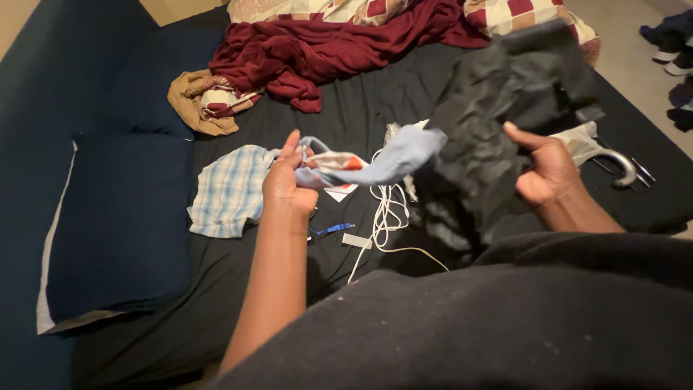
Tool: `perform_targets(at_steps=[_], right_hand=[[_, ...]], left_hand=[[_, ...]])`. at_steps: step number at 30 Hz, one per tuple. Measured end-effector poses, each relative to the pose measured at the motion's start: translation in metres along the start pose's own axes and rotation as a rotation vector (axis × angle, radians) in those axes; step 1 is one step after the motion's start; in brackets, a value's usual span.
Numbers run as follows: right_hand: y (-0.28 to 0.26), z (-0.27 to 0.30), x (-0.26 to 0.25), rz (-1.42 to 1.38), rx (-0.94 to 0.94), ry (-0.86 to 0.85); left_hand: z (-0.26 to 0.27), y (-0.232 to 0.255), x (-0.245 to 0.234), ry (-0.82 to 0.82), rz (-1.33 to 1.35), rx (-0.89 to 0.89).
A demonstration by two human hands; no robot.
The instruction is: The person sorts through various items on a bed, including clothes, cables, and papers, and places them into a plastic bag or a drawer. They also briefly review a document before putting it away.
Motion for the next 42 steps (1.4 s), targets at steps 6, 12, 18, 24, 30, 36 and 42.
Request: perform_targets(at_steps=[6,12,18,24,30,36,42], right_hand=[[-0.022,0.009,-0.019,-0.134,-0.072,-0.028],[0.025,0.004,0.018,-0.04,0.151,-0.102],[0.089,0.001,0.051,0.32,0.336,0.152],[0.037,0.05,0.115,1.275,-0.299,0.467],[-0.023,0.085,0.141,1.401,-0.735,0.545],[0.024,0.027,0.088,0.682,0.11,0.21],[-0.007,0.026,0.073,0.787,-0.025,0.484]], left_hand=[[0.054,-0.061,0.027,-0.228,-0.298,-0.431],[0.149,-0.137,0.1,-0.417,-0.291,-0.834],[0.156,-0.156,0.127,-0.483,0.12,-0.802],[0.105,-0.185,0.104,-0.338,0.129,-0.592],[0.053,-0.184,0.105,-0.194,0.199,-0.553],[0.033,-0.196,0.108,-0.041,-0.236,-0.367],[0.05,-0.168,0.178,-0.432,-0.854,0.407]])
Point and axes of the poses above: each hand's wrist, its own z-axis away from the middle knuckle, its own x-axis out of the palm, y = z × x, the point moved 10 cm from there along -z, towards the middle knuckle, and after that the axes turned 15 degrees about x, right-handed, at the moved point
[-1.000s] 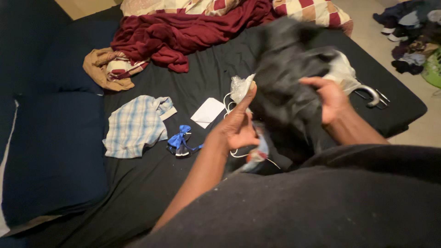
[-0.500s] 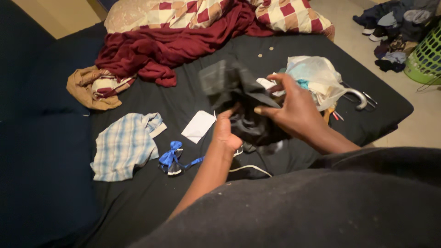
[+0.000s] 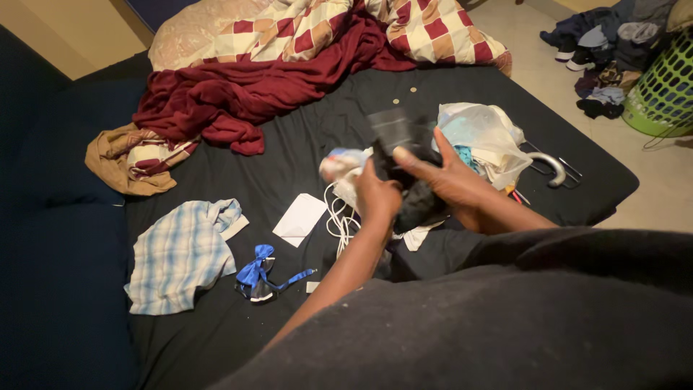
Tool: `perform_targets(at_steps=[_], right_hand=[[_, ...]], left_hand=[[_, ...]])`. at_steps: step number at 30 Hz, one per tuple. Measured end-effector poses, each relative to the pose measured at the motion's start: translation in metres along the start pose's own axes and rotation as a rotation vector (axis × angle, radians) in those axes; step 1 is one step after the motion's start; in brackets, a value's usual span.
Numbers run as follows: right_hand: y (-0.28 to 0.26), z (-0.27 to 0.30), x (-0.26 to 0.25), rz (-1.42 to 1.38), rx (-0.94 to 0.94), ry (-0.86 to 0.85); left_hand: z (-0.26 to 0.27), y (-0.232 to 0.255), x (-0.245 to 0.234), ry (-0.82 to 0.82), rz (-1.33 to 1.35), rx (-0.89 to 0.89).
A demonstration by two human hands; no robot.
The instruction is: The person sorts through various items on a bed, including clothes, cables, and papers, and places them into a plastic bag or a drawer. They also briefly review a document before putting it away.
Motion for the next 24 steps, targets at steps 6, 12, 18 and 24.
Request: perform_targets(at_steps=[6,12,18,24], right_hand=[[0.007,-0.009,-0.039,-0.163,-0.101,0.14],[0.066,-0.041,-0.094,-0.403,0.05,0.277],[0.139,0.006,-0.11,-0.396,0.27,0.116],[0.16,0.019,-0.123,-0.46,0.37,0.044]], left_hand=[[0.016,0.025,0.044,-0.379,0.266,-0.084],[0.079,-0.032,0.051,-0.475,0.643,-0.802],[0.121,-0.16,0.086,-0.397,0.771,-1.002],[0.109,-0.274,0.081,-0.189,0.706,-1.009]])
Point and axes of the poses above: each hand's wrist, its own z-axis away from the middle knuckle, its own x-axis out of the palm, y = z × x, the point moved 10 cm from there along -z, towards the middle knuckle, and after that the axes turned 15 degrees about x, right-handed, at the moved point
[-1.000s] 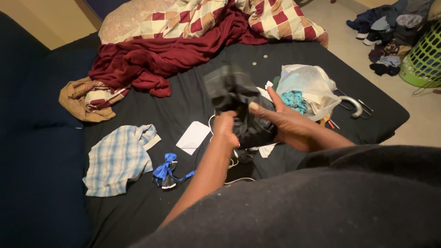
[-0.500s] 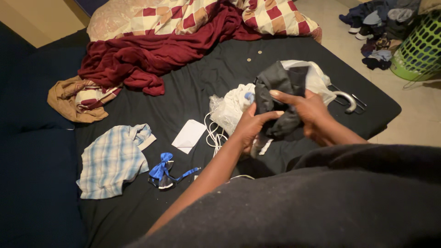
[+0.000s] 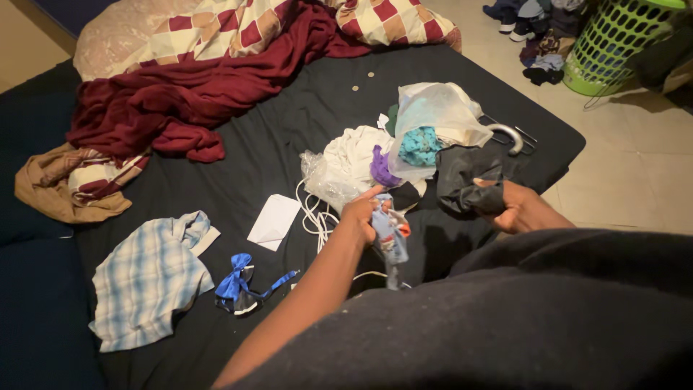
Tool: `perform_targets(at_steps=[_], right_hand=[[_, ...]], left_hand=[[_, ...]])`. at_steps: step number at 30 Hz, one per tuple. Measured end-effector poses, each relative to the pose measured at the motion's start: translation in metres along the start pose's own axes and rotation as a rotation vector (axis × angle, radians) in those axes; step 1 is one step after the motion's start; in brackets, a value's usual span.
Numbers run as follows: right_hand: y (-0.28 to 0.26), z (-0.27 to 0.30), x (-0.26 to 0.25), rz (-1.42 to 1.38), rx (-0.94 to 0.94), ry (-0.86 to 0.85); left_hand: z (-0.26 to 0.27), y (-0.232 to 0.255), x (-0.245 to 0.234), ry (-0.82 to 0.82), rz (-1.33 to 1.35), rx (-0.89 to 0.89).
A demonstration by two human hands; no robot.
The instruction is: The person sorts through various items on a bed, including clothes, cables, and papers, and places them into a plastic bag or a drawer. They also briefly review a document before putting it away.
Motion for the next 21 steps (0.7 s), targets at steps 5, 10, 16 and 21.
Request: perform_targets(at_steps=[5,10,16,21], right_hand=[[-0.022,-0.096,-0.032,0.065,-0.008,-0.04],[-0.044,-0.203,-0.075,0.104,0.089,0.265],[-0.075,-0.229,-0.083,0.182,0.001,0.368],[-0.1,-0.232,-0.084,-0.008,0.015,0.357]], left_hand=[[-0.03,0.001,-0.001,0.15,-0.256,-0.096],[-0.043,0.034,0.03,0.202,-0.805,0.087],[-0.053,0.092,0.086,0.208,-1.427,0.557],[-0.051,0.099,0.119,0.161,-1.387,0.446]])
Point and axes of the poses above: each hand's wrist, its own z-axis away from the middle knuckle, its own x-axis out of the palm, y = z × x, the point moved 10 cm from there along -z, towards the middle knuckle, and after that the axes turned 15 degrees about x, right-handed, at the moved point
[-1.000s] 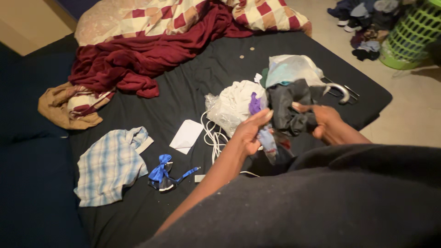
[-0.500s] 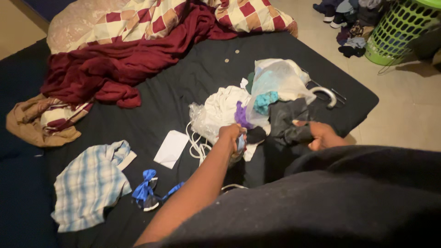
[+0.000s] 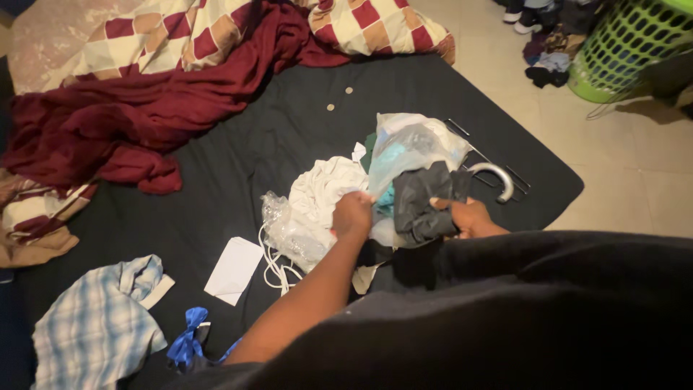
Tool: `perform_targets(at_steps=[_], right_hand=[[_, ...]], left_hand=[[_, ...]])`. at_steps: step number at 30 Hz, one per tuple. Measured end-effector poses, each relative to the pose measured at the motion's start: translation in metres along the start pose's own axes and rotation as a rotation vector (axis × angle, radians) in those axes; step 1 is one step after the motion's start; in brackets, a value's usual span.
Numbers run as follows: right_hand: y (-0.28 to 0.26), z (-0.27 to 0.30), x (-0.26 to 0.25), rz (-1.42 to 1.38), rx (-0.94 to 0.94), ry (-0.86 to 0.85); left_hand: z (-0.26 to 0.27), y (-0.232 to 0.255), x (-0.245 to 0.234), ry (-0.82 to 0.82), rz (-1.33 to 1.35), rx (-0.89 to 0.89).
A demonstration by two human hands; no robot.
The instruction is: The person sorts through various items on a bed, including clothes, cables, and papers, and places them into a plastic bag or a drawer. They also briefly review a document before putting it away.
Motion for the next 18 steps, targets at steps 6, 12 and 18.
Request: perform_targets(at_steps=[6,12,18], right_hand=[[-0.085,0.034,-0.008,0.151,-0.647,0.264],[-0.164,0.054,0.008,0.694,-0.799,0.508],[-0.176,0.101,0.078,0.777,-1.167,0.362]], left_hand=[[-0.005,0.127,-0.018,0.236,0.337,0.218],[-0.014,0.162,-0.004,0.167,0.461,0.139],[-0.039,0.129,-0.021,0.316,0.602,0.118]])
Point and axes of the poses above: each hand's wrist, its own z-axis away from the middle knuckle, its own x-axis out of the palm, y = z × x, the point moved 10 cm from there along -z, towards the middle knuckle, and after that the axes turned 15 degrees about x, right-handed, at the moved point
